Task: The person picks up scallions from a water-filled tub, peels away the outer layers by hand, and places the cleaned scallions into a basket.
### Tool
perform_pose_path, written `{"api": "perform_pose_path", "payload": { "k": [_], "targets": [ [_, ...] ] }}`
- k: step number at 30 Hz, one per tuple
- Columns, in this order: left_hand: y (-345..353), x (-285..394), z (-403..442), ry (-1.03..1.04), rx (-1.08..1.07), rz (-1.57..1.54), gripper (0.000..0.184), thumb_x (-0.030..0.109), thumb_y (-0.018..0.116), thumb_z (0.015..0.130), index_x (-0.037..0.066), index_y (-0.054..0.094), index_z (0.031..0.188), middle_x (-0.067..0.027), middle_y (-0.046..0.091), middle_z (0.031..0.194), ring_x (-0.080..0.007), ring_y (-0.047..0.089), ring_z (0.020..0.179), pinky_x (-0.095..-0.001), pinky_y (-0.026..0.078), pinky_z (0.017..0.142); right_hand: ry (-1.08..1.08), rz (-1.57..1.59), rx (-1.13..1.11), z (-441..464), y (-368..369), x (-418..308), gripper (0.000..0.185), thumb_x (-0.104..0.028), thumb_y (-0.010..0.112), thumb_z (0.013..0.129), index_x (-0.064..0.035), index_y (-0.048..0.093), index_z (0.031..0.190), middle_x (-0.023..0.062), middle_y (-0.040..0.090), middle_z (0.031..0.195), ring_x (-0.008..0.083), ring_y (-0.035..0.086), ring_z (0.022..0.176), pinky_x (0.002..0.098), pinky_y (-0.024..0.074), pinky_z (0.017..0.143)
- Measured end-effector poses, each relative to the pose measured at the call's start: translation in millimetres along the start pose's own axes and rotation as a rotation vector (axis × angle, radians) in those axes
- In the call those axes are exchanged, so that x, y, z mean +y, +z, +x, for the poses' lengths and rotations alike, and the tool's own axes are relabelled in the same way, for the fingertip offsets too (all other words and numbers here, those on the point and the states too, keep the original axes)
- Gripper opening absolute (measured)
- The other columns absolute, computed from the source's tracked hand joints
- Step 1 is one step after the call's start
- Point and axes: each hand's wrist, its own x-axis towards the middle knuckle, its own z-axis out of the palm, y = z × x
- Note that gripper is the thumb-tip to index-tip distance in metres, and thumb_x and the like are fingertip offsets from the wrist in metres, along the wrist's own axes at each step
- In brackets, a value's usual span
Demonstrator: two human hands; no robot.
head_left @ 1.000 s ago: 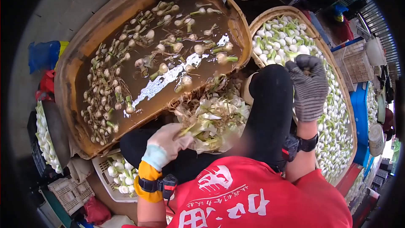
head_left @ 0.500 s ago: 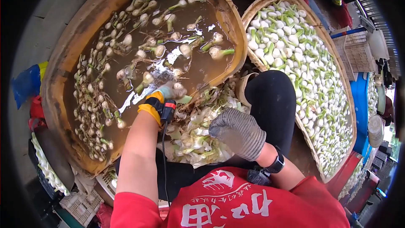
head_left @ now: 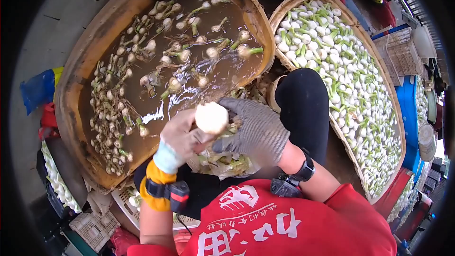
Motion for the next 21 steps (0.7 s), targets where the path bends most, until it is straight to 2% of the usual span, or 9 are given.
{"api": "perform_pose_path", "payload": {
  "k": [3,7,9,11,13,14,15,17,21],
  "targets": [
    [27,-21,-27,0.375,0.289,0.298,0.038,0.017,0.074,0.082,0.004,0.064,0.116,-0.0106,0.066,0.097,-0.0189,0.063,0.086,-0.0323,0.050,0.082,-0.128,-0.111,-0.138,-10,6,-12,0.071,-0.047,0.082,0.070,-0.0056,0.058,0.123,0.0133,0.064,0.114,0.0309,0.062,0.105,0.0397,0.0498,0.090],
    [48,-44,-41,0.285,0.648,0.289,0.040,0.016,0.073,0.083,0.003,0.061,0.119,-0.0114,0.065,0.091,-0.0208,0.063,0.085,-0.0322,0.052,0.077,-0.276,-0.109,0.072,-28,16,-23,0.063,-0.041,0.081,0.072,-0.0084,0.061,0.122,0.0125,0.064,0.112,0.0318,0.062,0.102,0.0409,0.0496,0.090],
    [54,-37,-62,-0.155,0.474,-0.501,0.048,0.015,0.075,0.080,0.002,0.057,0.123,-0.0138,0.066,0.097,-0.0255,0.065,0.089,-0.0314,0.053,0.075,-0.325,-0.088,0.094,-26,22,-24,0.052,-0.043,0.072,0.076,-0.0098,0.065,0.115,0.0148,0.068,0.099,0.0344,0.063,0.092,0.0431,0.0504,0.083],
    [65,-46,-69,0.050,0.440,-0.140,0.052,0.022,0.072,0.086,-0.002,0.052,0.127,-0.0130,0.065,0.105,-0.0274,0.066,0.092,-0.0310,0.054,0.075,-0.377,-0.050,0.070,-22,39,-16,0.046,-0.040,0.070,0.078,-0.0102,0.066,0.114,0.0147,0.068,0.096,0.0347,0.064,0.091,0.0441,0.0502,0.082],
    [68,-57,-75,0.343,0.546,0.335,0.070,-0.005,0.070,0.079,-0.003,0.035,0.139,-0.0080,0.065,0.111,-0.0195,0.065,0.094,-0.0302,0.055,0.077,-0.389,-0.227,-0.088,-16,55,-8,0.049,-0.043,0.069,0.078,-0.0096,0.066,0.114,0.0128,0.067,0.096,0.0341,0.063,0.091,0.0448,0.0498,0.082],
    [70,-57,-80,0.324,0.576,0.264,0.051,0.015,0.070,0.088,0.000,0.045,0.129,-0.0082,0.064,0.112,-0.0209,0.065,0.093,-0.0342,0.055,0.077,-0.483,-0.175,0.107,-20,68,4,0.044,-0.040,0.067,0.080,-0.0108,0.066,0.113,0.0104,0.067,0.099,0.0322,0.063,0.092,0.0443,0.0497,0.082],
    [68,-55,-80,0.327,0.586,0.265,0.051,0.015,0.070,0.088,0.000,0.045,0.129,-0.0082,0.064,0.112,-0.0209,0.065,0.093,-0.0342,0.055,0.077,-0.494,-0.176,0.105,-21,68,3,0.044,-0.040,0.067,0.080,-0.0108,0.066,0.113,0.0104,0.067,0.099,0.0322,0.063,0.092,0.0443,0.0497,0.082],
    [67,-52,-76,0.049,0.341,-1.362,0.055,0.050,0.050,0.099,0.002,0.051,0.124,-0.0082,0.062,0.116,-0.0225,0.065,0.098,-0.0362,0.055,0.083,-0.552,-0.250,0.129,-29,62,6,0.037,-0.034,0.064,0.084,-0.0127,0.066,0.114,0.0090,0.066,0.100,0.0296,0.063,0.093,0.0425,0.0498,0.082],
    [76,-36,-80,0.070,0.382,-1.132,0.056,0.056,0.043,0.099,0.004,0.054,0.118,-0.0073,0.064,0.103,-0.0220,0.066,0.093,-0.0404,0.055,0.085,-0.542,-0.469,-0.076,-35,47,-19,0.018,-0.024,0.058,0.088,-0.0138,0.069,0.097,0.0079,0.066,0.088,0.0295,0.065,0.082,0.0428,0.0514,0.070]
  ]
}}
